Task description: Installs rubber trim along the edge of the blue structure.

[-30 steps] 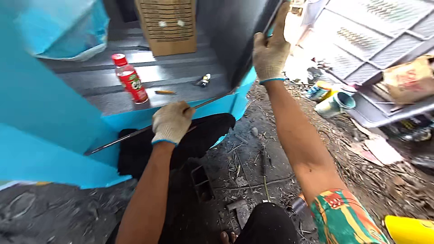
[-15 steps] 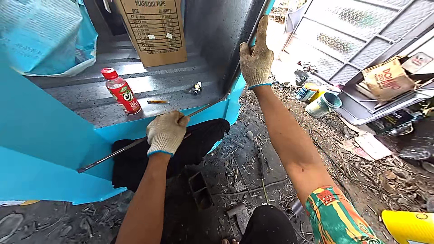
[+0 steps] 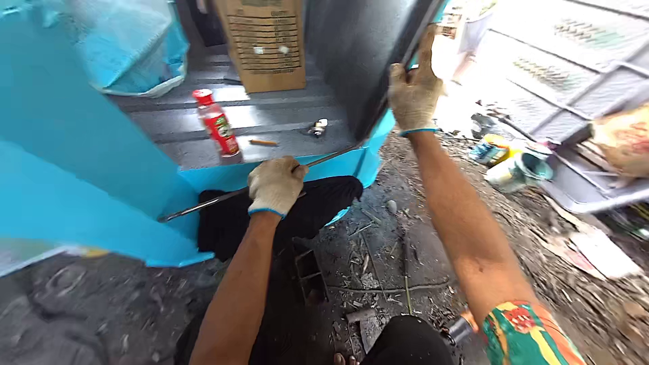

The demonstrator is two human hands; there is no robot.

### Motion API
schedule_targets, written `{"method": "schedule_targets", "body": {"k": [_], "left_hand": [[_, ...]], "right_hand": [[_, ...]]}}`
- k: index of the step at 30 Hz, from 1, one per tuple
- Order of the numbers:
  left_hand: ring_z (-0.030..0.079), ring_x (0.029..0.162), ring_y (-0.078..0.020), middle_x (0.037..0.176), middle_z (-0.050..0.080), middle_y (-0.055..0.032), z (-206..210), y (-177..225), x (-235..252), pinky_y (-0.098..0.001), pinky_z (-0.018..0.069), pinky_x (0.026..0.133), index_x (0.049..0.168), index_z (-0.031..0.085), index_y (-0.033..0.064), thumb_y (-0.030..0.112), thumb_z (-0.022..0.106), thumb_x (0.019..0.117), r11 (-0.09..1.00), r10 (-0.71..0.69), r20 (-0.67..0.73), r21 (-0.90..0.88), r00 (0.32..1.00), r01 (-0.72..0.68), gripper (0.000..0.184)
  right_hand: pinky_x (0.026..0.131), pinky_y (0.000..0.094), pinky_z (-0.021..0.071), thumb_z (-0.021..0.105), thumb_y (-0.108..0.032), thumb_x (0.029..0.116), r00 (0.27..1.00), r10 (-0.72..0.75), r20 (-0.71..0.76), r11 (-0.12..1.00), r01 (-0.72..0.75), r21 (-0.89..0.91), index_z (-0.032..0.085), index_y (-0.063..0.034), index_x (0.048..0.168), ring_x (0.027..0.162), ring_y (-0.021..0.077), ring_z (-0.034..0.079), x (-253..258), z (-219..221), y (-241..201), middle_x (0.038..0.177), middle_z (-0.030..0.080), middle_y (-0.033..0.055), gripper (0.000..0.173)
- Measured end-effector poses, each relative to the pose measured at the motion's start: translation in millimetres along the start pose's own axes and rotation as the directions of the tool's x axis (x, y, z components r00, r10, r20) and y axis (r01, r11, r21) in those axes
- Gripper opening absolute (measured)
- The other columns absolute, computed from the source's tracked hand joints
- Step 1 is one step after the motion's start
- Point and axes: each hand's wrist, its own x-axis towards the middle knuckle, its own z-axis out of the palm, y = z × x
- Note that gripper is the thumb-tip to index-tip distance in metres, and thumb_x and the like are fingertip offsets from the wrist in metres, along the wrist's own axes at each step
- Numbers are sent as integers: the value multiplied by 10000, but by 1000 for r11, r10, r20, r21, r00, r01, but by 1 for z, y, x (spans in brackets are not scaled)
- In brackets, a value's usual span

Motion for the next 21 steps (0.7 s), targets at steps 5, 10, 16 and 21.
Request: {"method": "schedule_targets", "body": {"k": [5, 10, 16, 21], "left_hand": [[715, 911, -267, 926, 743, -20, 5, -10, 8, -596, 558, 748, 947, 756, 241, 498, 567, 979, 1000, -19, 28, -1, 999, 19, 320], [688, 816, -274, 826, 700, -52, -2, -7, -4, -561, 529, 662, 872, 722, 191, 419, 611, 987, 998, 33, -34, -51, 999, -35, 279], [682, 810, -268, 823, 693, -50, -3, -6, -4, -544, 516, 651, 870, 717, 193, 424, 603, 991, 998, 30, -17, -45, 999, -31, 285], [691, 833, -236, 836, 705, -12, 2, -7, 7, -535, 522, 671, 883, 724, 225, 458, 578, 973, 1000, -6, 38, -19, 999, 7, 289]], "right_hand": [[783, 473, 588, 552, -450, 977, 1000, -19, 8, 1000, 19, 22, 280, -199, 1647, 851, 205, 725, -3, 1, -7, 1074, 752, 85, 766], [846, 449, 569, 571, -385, 960, 1000, -2, 11, 1000, 2, 30, 243, -159, 1655, 908, 203, 719, -8, -6, -15, 1152, 736, 94, 801], [824, 411, 567, 560, -382, 971, 1000, -1, 17, 999, 1, 37, 227, -151, 1658, 864, 174, 703, -7, -6, -14, 1115, 736, 84, 798], [842, 408, 574, 569, -381, 961, 1000, -8, 8, 999, 8, 32, 233, -149, 1657, 898, 173, 715, -6, -7, -13, 1171, 733, 88, 807]]}}
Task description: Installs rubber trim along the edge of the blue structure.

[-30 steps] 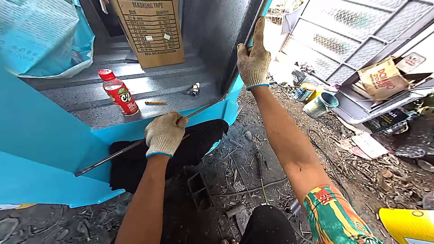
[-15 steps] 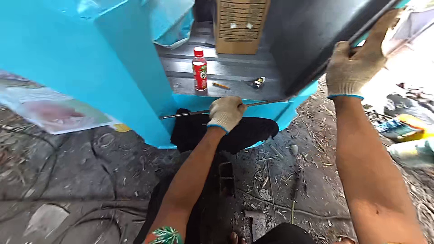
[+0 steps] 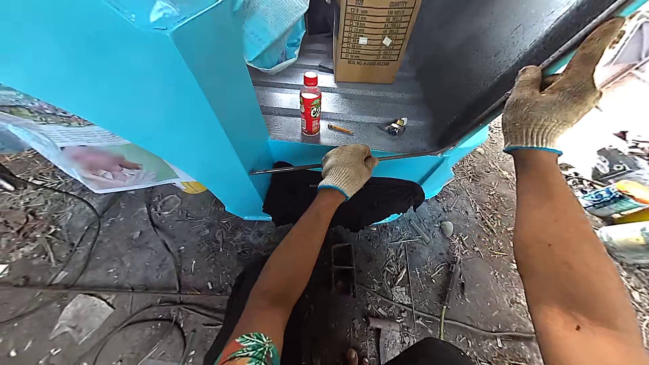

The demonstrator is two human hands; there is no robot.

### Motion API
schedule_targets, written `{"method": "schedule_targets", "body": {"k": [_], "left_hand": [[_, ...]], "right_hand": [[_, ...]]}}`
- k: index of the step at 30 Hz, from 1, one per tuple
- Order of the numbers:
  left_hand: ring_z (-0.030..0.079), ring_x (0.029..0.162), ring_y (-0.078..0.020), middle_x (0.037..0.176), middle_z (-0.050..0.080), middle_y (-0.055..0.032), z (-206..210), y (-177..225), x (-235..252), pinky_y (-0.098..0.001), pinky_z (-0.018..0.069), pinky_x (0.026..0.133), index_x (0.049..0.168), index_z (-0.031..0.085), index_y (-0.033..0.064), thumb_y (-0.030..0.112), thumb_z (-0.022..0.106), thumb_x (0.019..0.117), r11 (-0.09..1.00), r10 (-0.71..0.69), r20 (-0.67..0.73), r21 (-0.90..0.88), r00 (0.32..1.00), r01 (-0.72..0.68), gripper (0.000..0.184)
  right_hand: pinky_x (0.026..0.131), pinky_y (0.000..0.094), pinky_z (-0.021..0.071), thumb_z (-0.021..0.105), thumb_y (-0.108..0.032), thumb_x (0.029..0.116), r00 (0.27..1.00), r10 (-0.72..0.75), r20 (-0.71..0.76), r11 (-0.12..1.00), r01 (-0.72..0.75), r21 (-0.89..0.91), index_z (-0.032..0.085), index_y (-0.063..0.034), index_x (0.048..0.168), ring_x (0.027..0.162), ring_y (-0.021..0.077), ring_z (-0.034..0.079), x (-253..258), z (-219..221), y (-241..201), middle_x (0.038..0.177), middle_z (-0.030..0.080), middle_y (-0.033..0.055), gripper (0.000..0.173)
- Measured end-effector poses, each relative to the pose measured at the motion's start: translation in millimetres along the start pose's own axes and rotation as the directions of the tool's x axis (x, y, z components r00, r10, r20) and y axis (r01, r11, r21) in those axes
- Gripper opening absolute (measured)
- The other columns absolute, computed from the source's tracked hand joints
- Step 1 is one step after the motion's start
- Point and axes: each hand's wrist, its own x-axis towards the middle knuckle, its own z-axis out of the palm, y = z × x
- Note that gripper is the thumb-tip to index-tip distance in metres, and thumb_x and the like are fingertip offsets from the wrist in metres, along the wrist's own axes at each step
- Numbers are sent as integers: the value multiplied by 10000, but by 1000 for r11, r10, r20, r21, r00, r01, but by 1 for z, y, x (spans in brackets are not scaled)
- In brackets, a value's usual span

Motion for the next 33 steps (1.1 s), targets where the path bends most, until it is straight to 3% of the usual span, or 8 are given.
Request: {"method": "schedule_targets", "body": {"k": [5, 9, 17, 19, 21, 23, 26, 33], "left_hand": [[695, 853, -216, 849, 713, 7, 6, -3, 4, -531, 533, 695, 903, 736, 245, 474, 578, 963, 1000, 7, -8, -3, 1000, -7, 285], [693, 838, -215, 838, 709, 7, 5, -2, 4, -530, 527, 683, 897, 730, 246, 474, 570, 965, 1000, 7, -6, 2, 1000, -7, 287], [692, 832, -226, 831, 702, -1, 4, 1, 5, -523, 525, 664, 881, 720, 236, 479, 566, 969, 1000, 17, -6, 15, 1000, -17, 301], [695, 843, -242, 843, 705, -11, 2, 1, -1, -542, 536, 676, 879, 718, 234, 481, 574, 969, 1000, 8, -13, 21, 1000, -8, 300], [692, 859, -308, 881, 706, -66, -3, 3, -14, -591, 538, 681, 906, 716, 202, 472, 601, 995, 999, 35, -32, 7, 999, -34, 307], [700, 900, -315, 923, 724, -64, 0, 3, -11, -614, 542, 733, 952, 732, 218, 506, 596, 994, 999, 44, -33, 31, 998, -43, 321], [706, 976, -364, 993, 750, -104, -4, 7, -2, -671, 522, 811, 1028, 765, 207, 494, 569, 996, 999, 30, 27, 31, 999, -30, 348], [704, 1014, -356, 1019, 753, -106, -8, 10, -5, -662, 515, 838, 1055, 765, 219, 491, 577, 993, 1000, -7, 39, 17, 999, 6, 337]], "right_hand": [[861, 400, 569, 570, -392, 964, 1000, 3, -4, 1000, -3, -4, 230, -160, 1660, 921, 163, 715, 0, 0, 2, 1204, 728, 86, 808], [807, 383, 568, 567, -390, 965, 1000, -7, -25, 1000, 7, -3, 246, -165, 1656, 850, 149, 702, 2, 2, 5, 1142, 737, 82, 795], [840, 385, 569, 571, -388, 960, 1000, 12, -12, 1000, -11, 6, 225, -156, 1660, 892, 152, 712, 3, -2, 1, 1164, 737, 74, 814], [811, 381, 582, 561, -380, 978, 1000, -6, -3, 999, 6, 33, 234, -121, 1652, 848, 152, 708, 0, 1, -1, 1094, 742, 80, 793], [785, 465, 585, 546, -389, 1019, 1000, 8, 12, 999, -9, 51, 314, -104, 1622, 815, 223, 713, -5, 3, -4, 986, 744, 105, 705], [703, 540, 585, 527, -426, 1028, 999, 44, -15, 999, -44, 12, 402, -161, 1589, 735, 268, 712, -4, 3, 2, 857, 738, 93, 634], [607, 522, 583, 543, -414, 1015, 998, 39, -42, 999, -40, -26, 265, -264, 1654, 628, 238, 689, 2, 1, 8, 773, 730, 39, 712], [641, 552, 571, 560, -413, 996, 994, 103, 36, 995, -103, -4, 209, -321, 1663, 667, 264, 693, 0, -3, 6, 761, 719, 40, 760]]}}
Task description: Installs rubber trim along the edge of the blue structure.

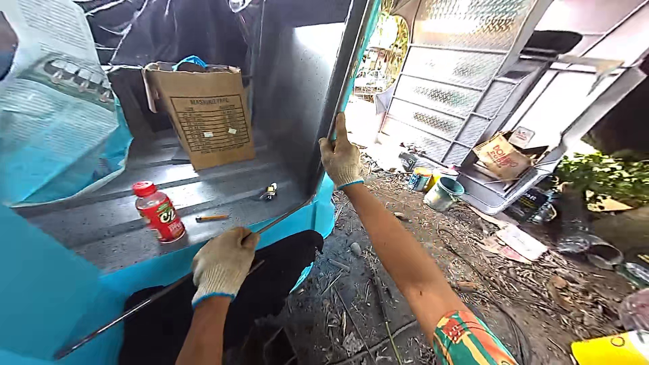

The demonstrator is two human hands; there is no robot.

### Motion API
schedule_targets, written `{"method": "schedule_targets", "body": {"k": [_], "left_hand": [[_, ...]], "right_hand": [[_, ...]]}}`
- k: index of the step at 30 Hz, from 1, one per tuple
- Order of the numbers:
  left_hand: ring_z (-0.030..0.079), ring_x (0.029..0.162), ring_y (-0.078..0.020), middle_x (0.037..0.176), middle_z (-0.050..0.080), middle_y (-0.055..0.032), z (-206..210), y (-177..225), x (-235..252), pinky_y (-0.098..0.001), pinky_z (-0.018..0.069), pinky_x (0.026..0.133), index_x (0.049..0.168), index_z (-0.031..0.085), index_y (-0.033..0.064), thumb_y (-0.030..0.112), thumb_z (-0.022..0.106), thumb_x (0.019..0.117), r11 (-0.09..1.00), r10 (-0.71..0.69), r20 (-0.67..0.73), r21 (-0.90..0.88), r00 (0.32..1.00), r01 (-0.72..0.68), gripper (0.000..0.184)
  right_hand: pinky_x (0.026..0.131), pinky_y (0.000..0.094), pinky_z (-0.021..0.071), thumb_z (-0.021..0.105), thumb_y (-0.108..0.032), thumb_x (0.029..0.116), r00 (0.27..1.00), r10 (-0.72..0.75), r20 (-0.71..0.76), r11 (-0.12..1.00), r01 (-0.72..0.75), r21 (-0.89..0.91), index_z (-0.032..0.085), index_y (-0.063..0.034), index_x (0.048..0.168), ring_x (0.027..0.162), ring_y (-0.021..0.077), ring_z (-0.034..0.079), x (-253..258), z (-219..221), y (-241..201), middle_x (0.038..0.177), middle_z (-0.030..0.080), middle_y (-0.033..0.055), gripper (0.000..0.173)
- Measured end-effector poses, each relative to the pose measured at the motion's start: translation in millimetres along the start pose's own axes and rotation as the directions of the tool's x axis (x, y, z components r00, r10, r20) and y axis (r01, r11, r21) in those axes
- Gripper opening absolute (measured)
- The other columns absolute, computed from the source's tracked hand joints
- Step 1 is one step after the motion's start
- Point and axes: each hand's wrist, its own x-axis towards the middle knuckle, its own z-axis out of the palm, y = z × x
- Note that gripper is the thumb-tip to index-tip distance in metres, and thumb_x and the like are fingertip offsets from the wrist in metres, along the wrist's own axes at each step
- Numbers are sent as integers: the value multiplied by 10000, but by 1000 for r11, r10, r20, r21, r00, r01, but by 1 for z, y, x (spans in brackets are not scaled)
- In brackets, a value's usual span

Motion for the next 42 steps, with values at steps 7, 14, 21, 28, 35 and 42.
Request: {"method": "schedule_targets", "body": {"k": [7, 14, 21, 28, 35, 42], "left_hand": [[707, 1002, -344, 1004, 754, -99, 1, -1, -1, -647, 515, 839, 1052, 765, 217, 482, 580, 996, 1000, -14, -5, -7, 1000, 14, 328], [704, 987, -348, 988, 754, -96, 1, -1, -1, -656, 505, 830, 1020, 770, 218, 481, 591, 996, 1000, -16, -5, -2, 1000, 16, 319], [706, 966, -332, 966, 753, -84, 1, -3, 2, -651, 503, 823, 1009, 768, 232, 484, 609, 990, 1000, -28, 8, 2, 1000, 28, 299], [703, 932, -354, 927, 746, -94, 0, -3, 2, -659, 501, 794, 991, 765, 216, 466, 640, 982, 1000, -25, -6, -10, 1000, 25, 280], [700, 915, -359, 913, 740, -95, 3, -5, 2, -657, 504, 764, 979, 759, 223, 471, 636, 983, 1000, -20, -35, -5, 999, 20, 276], [700, 895, -360, 905, 736, -95, 3, -4, 3, -652, 505, 742, 978, 752, 221, 461, 629, 988, 999, -35, -25, 13, 999, 35, 269]], "right_hand": [[642, 536, 573, 577, -398, 987, 1000, -3, -3, 1000, 3, 18, 219, -307, 1663, 662, 257, 690, -1, 2, 1, 778, 720, 46, 771], [629, 497, 572, 598, -378, 983, 997, -50, -54, 998, 52, 24, 252, -264, 1658, 631, 225, 676, 1, 7, 5, 773, 722, 29, 767], [632, 489, 562, 582, -381, 991, 998, -50, -38, 999, 51, 5, 254, -260, 1657, 632, 216, 664, 2, 6, 3, 761, 705, 20, 752], [622, 477, 559, 589, -386, 991, 997, -60, -56, 998, 61, 17, 254, -249, 1658, 619, 201, 657, 3, 8, 6, 754, 707, 6, 758], [627, 477, 563, 580, -378, 998, 997, -54, -46, 999, 54, -7, 239, -247, 1662, 627, 207, 660, 2, 8, 2, 761, 702, 13, 758], [631, 489, 562, 566, -404, 998, 999, -29, -35, 998, 27, -49, 222, -264, 1664, 648, 210, 673, -1, 5, 0, 766, 708, 6, 762]]}}
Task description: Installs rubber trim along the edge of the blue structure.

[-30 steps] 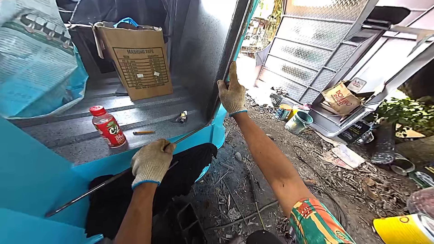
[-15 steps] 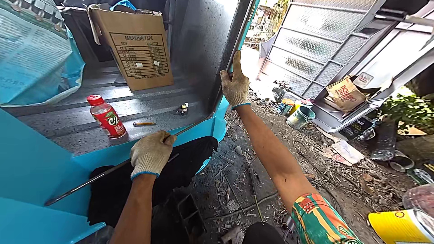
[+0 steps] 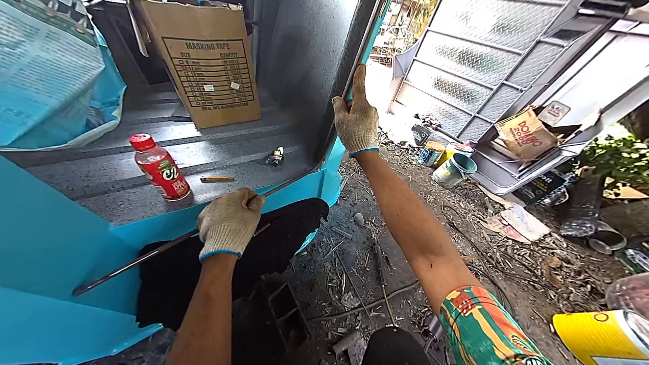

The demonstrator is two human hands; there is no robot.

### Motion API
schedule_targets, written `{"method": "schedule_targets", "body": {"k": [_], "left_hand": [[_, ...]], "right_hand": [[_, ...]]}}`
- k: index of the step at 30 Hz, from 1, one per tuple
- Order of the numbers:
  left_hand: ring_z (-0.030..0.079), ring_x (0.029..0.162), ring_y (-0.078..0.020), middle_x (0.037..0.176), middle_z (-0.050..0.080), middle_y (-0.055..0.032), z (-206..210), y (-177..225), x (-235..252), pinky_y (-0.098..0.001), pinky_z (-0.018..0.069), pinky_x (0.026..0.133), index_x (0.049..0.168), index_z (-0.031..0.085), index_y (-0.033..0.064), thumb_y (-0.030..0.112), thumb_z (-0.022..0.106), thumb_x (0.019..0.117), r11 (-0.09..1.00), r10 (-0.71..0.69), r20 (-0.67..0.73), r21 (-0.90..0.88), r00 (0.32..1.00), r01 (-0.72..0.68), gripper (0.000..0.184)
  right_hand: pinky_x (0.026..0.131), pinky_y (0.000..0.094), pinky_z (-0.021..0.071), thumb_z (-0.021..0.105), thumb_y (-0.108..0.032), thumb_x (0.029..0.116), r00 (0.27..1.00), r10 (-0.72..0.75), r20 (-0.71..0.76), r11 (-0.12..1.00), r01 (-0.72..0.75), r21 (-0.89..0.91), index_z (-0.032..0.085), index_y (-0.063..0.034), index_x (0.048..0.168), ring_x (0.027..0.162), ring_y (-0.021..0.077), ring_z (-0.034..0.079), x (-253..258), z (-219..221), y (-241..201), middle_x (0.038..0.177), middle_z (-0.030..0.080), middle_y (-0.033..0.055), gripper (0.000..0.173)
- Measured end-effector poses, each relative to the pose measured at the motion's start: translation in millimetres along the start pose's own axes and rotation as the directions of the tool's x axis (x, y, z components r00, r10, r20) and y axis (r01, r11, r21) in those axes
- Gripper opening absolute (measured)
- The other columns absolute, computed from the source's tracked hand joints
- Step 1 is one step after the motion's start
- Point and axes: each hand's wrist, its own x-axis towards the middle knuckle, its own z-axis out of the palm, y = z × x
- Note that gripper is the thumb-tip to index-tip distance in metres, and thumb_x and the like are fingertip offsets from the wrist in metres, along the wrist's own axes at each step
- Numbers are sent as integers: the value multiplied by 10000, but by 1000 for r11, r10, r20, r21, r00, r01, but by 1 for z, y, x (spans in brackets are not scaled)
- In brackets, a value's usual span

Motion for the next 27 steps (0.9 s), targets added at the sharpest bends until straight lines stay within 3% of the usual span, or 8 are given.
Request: {"method": "schedule_targets", "body": {"k": [14, 18, 20, 22, 24, 27], "left_hand": [[698, 868, -387, 900, 736, -114, 6, -6, -1, -700, 490, 715, 996, 754, 200, 444, 615, 1003, 997, 68, -75, -17, 995, -69, 281], [696, 855, -383, 899, 733, -109, 9, -9, -2, -699, 489, 702, 998, 747, 202, 464, 589, 1010, 995, 92, -86, -22, 992, -94, 306], [693, 867, -398, 916, 732, -123, 9, -11, -3, -718, 483, 705, 1005, 745, 194, 473, 571, 1016, 993, 111, -83, -30, 990, -114, 328], [692, 876, -405, 928, 732, -126, 10, -12, -4, -723, 480, 705, 1010, 741, 200, 495, 561, 1015, 992, 116, -85, -32, 990, -119, 346], [689, 897, -416, 948, 732, -132, 10, -12, -5, -737, 474, 722, 1021, 739, 196, 513, 555, 1014, 993, 115, -76, -32, 991, -117, 366], [687, 877, -410, 930, 729, -126, 10, -13, -5, -735, 469, 703, 1017, 735, 203, 528, 548, 1010, 994, 106, -69, -31, 992, -109, 375]], "right_hand": [[616, 419, 560, 605, -348, 972, 992, -85, -98, 995, 89, 46, 297, -176, 1643, 604, 156, 649, 5, 10, 8, 759, 712, -22, 758], [660, 426, 572, 582, -372, 984, 997, -58, -42, 998, 59, 24, 306, -214, 1642, 659, 148, 674, 5, 6, 5, 781, 724, -38, 730], [702, 439, 584, 573, -387, 994, 999, -33, -10, 999, 33, 19, 384, -218, 1610, 714, 156, 698, 4, 3, 3, 810, 736, -26, 666], [709, 448, 578, 577, -387, 994, 1000, -23, -20, 999, 24, 32, 566, -192, 1471, 727, 161, 694, 5, 4, 3, 782, 714, -20, 515], [708, 438, 571, 589, -383, 986, 999, -15, -32, 1000, 15, 26, 711, -172, 1178, 727, 146, 690, 4, 5, 6, 759, 696, -29, 310], [735, 426, 566, 603, -388, 976, 1000, 15, -3, 1000, -15, 21, 735, -161, 895, 754, 144, 686, 6, 5, 6, 750, 685, -19, 275]]}}
